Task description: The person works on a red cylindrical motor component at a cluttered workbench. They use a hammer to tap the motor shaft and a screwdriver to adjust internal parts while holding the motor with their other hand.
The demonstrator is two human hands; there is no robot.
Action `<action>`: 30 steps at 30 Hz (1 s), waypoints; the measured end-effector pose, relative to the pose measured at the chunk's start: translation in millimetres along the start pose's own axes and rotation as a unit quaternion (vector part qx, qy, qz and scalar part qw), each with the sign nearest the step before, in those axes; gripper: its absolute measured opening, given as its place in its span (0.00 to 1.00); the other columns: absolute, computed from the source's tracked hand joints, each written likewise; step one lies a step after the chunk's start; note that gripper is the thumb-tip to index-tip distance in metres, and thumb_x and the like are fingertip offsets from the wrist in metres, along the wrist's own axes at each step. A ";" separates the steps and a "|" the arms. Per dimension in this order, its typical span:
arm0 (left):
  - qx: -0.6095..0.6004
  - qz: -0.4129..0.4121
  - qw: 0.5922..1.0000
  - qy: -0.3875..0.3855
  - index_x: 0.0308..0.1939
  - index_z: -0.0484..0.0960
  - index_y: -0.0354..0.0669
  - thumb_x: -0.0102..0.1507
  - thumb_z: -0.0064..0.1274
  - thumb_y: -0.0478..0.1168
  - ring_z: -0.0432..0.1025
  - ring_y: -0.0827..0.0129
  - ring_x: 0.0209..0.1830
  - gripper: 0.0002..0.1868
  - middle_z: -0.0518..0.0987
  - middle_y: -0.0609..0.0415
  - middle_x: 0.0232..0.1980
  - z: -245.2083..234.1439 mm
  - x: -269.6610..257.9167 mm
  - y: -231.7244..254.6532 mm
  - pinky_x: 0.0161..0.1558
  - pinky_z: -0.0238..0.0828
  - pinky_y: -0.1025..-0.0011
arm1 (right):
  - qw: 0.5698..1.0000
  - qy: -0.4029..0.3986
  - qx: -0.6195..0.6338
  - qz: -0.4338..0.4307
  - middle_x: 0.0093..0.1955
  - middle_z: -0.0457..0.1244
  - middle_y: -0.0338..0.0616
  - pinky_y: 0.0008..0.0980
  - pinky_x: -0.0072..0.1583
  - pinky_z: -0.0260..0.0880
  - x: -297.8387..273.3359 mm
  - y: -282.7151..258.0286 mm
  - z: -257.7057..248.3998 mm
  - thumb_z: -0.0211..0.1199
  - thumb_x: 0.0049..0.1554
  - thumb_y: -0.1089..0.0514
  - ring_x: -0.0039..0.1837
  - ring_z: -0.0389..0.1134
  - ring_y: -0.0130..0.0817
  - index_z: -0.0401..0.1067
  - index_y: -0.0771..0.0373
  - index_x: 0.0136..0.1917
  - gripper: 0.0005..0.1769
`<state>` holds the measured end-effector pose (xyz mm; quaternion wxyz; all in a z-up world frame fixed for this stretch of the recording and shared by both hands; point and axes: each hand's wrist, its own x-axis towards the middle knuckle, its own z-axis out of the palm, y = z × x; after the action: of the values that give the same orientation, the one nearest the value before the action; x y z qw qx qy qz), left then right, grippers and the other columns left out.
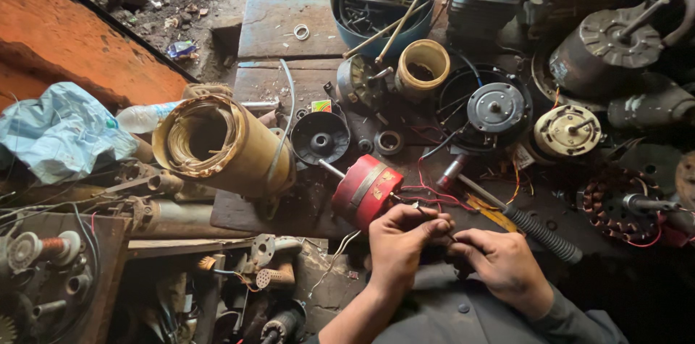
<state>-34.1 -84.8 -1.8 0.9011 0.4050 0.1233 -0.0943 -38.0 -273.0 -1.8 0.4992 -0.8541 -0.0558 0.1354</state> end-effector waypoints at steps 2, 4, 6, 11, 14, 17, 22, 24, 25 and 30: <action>0.034 0.031 0.999 0.019 0.40 0.78 0.26 0.61 0.62 0.22 0.82 0.62 0.40 0.08 0.85 0.40 0.41 -2.3 1.6 0.7 0.45 0.83 0.65 | 0.997 0.019 -0.043 -0.067 0.37 0.74 0.42 0.26 0.39 0.75 -1.1 -0.5 2.3 0.69 0.51 0.60 0.35 0.76 0.24 0.80 0.66 0.46 0.09; 0.046 0.048 0.998 0.012 0.40 0.77 0.26 0.61 0.63 0.22 0.82 0.63 0.39 0.09 0.85 0.40 0.40 1.1 2.2 6.3 0.44 0.83 0.66 | 0.996 0.019 -0.047 -0.073 0.37 0.74 0.42 0.26 0.39 0.75 -0.4 -1.0 3.2 0.68 0.52 0.60 0.36 0.76 0.24 0.80 0.65 0.46 0.09; 0.038 0.046 0.998 -0.022 0.44 0.78 0.29 0.62 0.62 0.23 0.81 0.65 0.39 0.09 0.84 0.43 0.41 7.3 2.7 15.5 0.43 0.81 0.69 | 0.999 0.006 -0.033 -0.031 0.36 0.73 0.42 0.27 0.39 0.75 0.9 -1.7 3.9 0.68 0.52 0.60 0.34 0.76 0.27 0.81 0.65 0.46 0.09; 0.016 -0.050 0.999 0.003 0.45 0.81 0.38 0.62 0.54 0.27 0.82 0.76 0.44 0.09 0.85 0.50 0.45 8.4 -3.4 25.0 0.49 0.81 0.77 | 0.999 -0.016 0.043 0.014 0.37 0.73 0.42 0.27 0.40 0.78 7.3 -4.5 7.9 0.64 0.54 0.62 0.35 0.77 0.27 0.80 0.65 0.47 0.09; 0.041 0.011 0.999 0.024 0.41 0.80 0.32 0.62 0.59 0.25 0.81 0.69 0.40 0.05 0.85 0.45 0.41 -8.0 -3.3 18.8 0.45 0.81 0.71 | 0.999 -0.016 -0.022 -0.031 0.36 0.75 0.42 0.25 0.40 0.76 9.4 -10.4 12.0 0.68 0.52 0.62 0.35 0.77 0.25 0.80 0.66 0.47 0.09; 0.036 0.092 0.993 0.063 0.38 0.78 0.32 0.61 0.62 0.23 0.80 0.67 0.37 0.08 0.83 0.47 0.38 -26.8 -2.2 14.4 0.43 0.80 0.69 | 0.999 -0.032 -0.030 -0.027 0.33 0.74 0.42 0.26 0.39 0.75 12.0 -18.1 17.3 0.69 0.51 0.62 0.33 0.76 0.26 0.81 0.66 0.44 0.08; 0.001 0.142 0.977 0.156 0.39 0.78 0.34 0.64 0.57 0.31 0.78 0.68 0.32 0.03 0.83 0.49 0.35 -60.8 -5.0 30.7 0.39 0.77 0.71 | 0.975 -0.012 0.212 0.057 0.37 0.73 0.42 0.29 0.44 0.79 26.1 -28.5 27.6 0.59 0.58 0.66 0.39 0.75 0.28 0.78 0.69 0.48 0.08; 0.012 0.129 0.971 0.199 0.39 0.80 0.36 0.66 0.54 0.37 0.78 0.68 0.29 0.06 0.83 0.51 0.33 -76.6 -5.2 44.1 0.37 0.77 0.70 | 0.954 -0.001 0.300 -0.012 0.42 0.71 0.40 0.30 0.52 0.79 44.2 -37.1 35.7 0.54 0.62 0.67 0.46 0.75 0.27 0.75 0.69 0.52 0.10; -0.016 0.120 0.971 0.206 0.39 0.80 0.37 0.66 0.54 0.39 0.77 0.68 0.29 0.07 0.81 0.52 0.32 -84.5 -4.5 50.6 0.36 0.77 0.69 | 0.947 0.007 0.307 -0.094 0.45 0.70 0.37 0.30 0.57 0.77 58.7 -43.3 43.7 0.52 0.64 0.67 0.49 0.73 0.27 0.74 0.69 0.55 0.10; -0.057 0.088 0.966 0.238 0.40 0.79 0.41 0.68 0.52 0.43 0.74 0.70 0.29 0.09 0.78 0.55 0.31 -119.3 -5.8 57.9 0.35 0.72 0.71 | 0.953 0.042 -0.045 -0.296 0.53 0.71 0.45 0.34 0.58 0.71 138.2 -71.8 103.5 0.55 0.62 0.67 0.56 0.72 0.39 0.72 0.67 0.61 0.15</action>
<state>-41.4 43.3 -35.6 0.8720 0.3732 0.3032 0.0918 67.3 -118.9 -12.0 0.4797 -0.8256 -0.2914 -0.0570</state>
